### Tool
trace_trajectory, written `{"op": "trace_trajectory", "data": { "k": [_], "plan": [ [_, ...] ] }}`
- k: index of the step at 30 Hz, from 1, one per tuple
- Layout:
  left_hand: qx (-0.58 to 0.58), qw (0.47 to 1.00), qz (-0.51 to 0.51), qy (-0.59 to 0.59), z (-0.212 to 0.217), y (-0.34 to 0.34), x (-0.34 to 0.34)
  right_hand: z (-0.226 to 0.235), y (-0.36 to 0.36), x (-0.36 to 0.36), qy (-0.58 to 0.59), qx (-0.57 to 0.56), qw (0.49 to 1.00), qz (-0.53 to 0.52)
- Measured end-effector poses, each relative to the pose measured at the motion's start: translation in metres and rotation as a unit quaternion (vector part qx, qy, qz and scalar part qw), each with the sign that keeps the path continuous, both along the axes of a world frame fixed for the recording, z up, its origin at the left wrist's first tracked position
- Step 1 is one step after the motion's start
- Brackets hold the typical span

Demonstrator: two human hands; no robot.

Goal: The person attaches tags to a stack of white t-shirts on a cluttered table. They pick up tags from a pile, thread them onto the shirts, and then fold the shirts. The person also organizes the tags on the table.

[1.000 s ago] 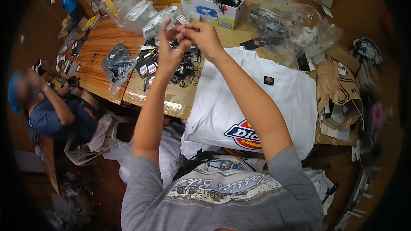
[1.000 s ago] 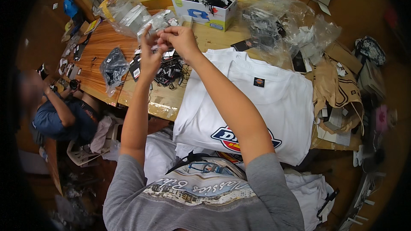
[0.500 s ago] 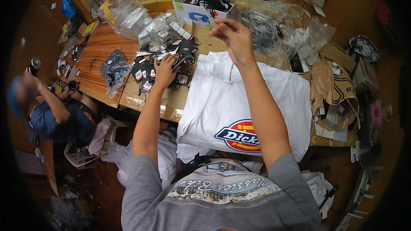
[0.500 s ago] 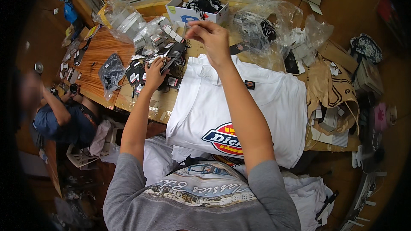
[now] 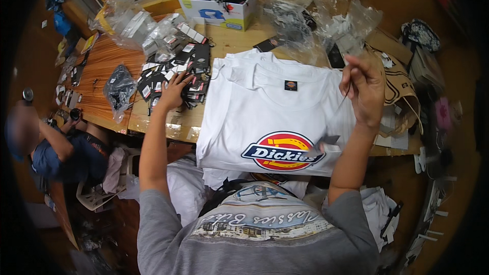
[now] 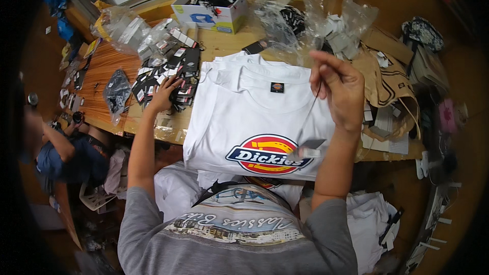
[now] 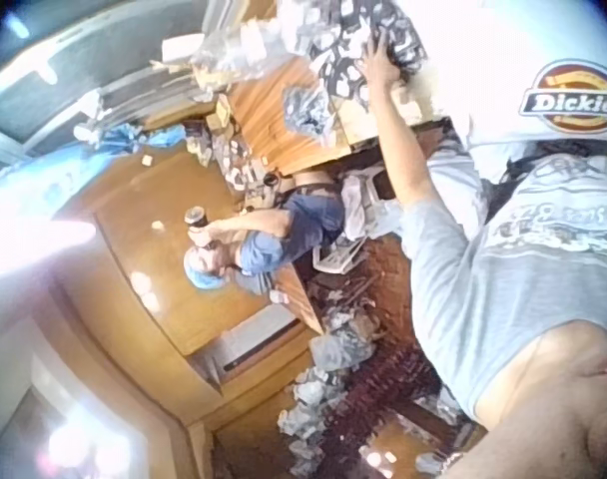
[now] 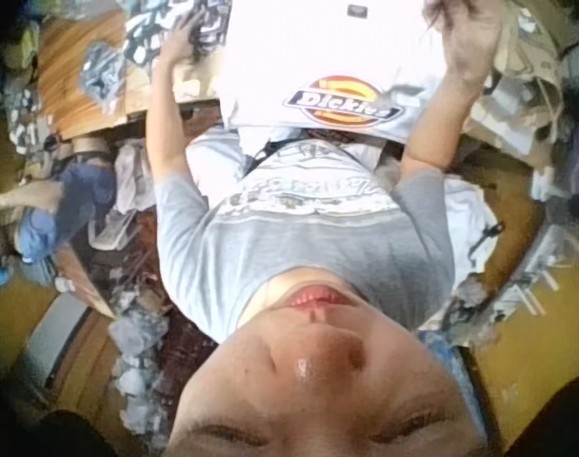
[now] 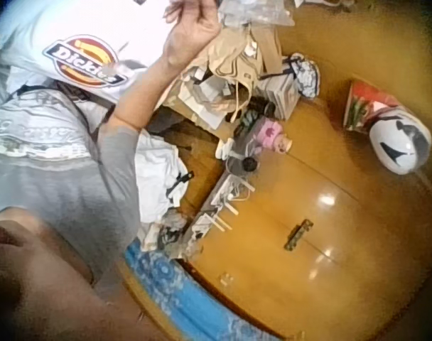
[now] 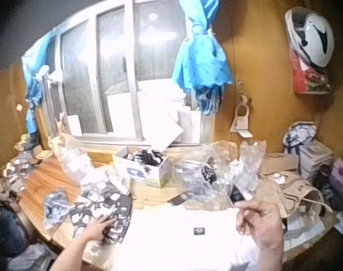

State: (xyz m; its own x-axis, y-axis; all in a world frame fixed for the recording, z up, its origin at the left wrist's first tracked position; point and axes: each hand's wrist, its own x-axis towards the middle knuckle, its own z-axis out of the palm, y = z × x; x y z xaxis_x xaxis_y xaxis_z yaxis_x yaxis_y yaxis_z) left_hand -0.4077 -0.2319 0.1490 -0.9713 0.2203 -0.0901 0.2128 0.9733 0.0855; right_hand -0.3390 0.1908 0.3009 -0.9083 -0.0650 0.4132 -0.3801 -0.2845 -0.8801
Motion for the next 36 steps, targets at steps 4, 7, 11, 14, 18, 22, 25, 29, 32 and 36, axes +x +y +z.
{"op": "trace_trajectory", "data": {
  "k": [4,7,11,14,18,22,25,29,32,36],
  "plan": [
    [-0.098,0.991,-0.004,-0.095,0.041,0.016,-0.001,-0.026,0.025,0.001,-0.163,0.163,0.973,-0.021],
    [-0.011,0.992,-0.026,0.119,0.050,0.083,-0.011,-0.108,0.048,-0.032,-0.205,0.243,0.943,-0.095],
    [0.169,0.973,-0.096,0.126,0.003,0.192,-0.017,-0.169,0.039,-0.056,-0.228,0.197,0.936,-0.179],
    [0.308,0.923,-0.178,0.148,-0.022,0.253,-0.016,-0.186,0.031,-0.060,-0.222,0.148,0.945,-0.192],
    [0.242,0.939,-0.191,0.150,-0.030,0.279,-0.017,-0.193,0.035,-0.059,-0.182,0.247,0.915,-0.261],
    [0.336,0.917,-0.169,0.135,-0.036,0.274,-0.018,-0.178,0.026,-0.052,-0.161,0.320,0.889,-0.287],
    [0.416,0.894,-0.125,0.111,-0.031,0.274,-0.015,-0.171,0.018,-0.054,-0.113,0.362,0.882,-0.280],
    [0.446,0.885,-0.095,0.096,-0.031,0.273,-0.014,-0.174,0.004,-0.060,-0.106,0.427,0.863,-0.248],
    [0.457,0.879,-0.095,0.103,-0.031,0.272,-0.013,-0.178,-0.003,-0.064,-0.096,0.467,0.843,-0.251],
    [0.470,0.865,-0.099,0.146,-0.038,0.272,-0.012,-0.185,-0.018,-0.074,-0.138,0.489,0.824,-0.252]
  ]
}}
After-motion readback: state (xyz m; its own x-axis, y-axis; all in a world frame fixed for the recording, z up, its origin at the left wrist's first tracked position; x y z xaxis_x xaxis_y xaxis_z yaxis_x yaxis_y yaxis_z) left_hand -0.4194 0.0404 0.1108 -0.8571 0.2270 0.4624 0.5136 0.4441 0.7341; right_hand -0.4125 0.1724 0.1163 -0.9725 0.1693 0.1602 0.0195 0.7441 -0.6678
